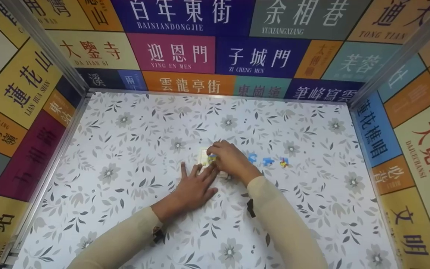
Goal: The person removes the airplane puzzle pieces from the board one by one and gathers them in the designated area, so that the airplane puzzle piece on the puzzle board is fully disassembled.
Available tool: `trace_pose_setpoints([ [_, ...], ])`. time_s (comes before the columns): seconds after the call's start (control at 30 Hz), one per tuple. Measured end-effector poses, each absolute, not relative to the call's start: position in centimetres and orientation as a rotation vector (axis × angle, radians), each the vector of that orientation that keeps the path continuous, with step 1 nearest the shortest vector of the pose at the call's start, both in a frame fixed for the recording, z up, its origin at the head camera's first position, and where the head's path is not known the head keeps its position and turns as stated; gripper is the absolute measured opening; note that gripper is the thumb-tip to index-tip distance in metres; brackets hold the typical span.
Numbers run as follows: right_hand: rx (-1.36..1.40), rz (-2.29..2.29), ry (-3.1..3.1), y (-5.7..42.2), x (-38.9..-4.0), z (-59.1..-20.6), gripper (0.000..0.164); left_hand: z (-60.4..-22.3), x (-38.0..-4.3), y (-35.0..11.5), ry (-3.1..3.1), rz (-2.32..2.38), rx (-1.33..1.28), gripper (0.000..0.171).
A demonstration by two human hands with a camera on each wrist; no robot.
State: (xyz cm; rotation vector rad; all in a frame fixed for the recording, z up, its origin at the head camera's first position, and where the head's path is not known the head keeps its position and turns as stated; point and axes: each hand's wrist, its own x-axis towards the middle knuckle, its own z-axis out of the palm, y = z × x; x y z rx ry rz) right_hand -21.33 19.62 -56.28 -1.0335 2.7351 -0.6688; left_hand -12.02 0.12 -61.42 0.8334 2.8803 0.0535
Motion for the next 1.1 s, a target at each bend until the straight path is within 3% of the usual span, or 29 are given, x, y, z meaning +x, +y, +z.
trace_pose_setpoints([
  [0.3,-1.005,-0.724,2.776,22.9,-20.3,-55.8,0.030,-61.6,-12.0,0.0,2.854,0.085,0.837,0.093],
  [1.1,-0.991,-0.729,2.855,31.1,-16.4,-57.0,0.027,-61.5,-12.2,0.1,2.820,0.135,0.826,0.094],
])
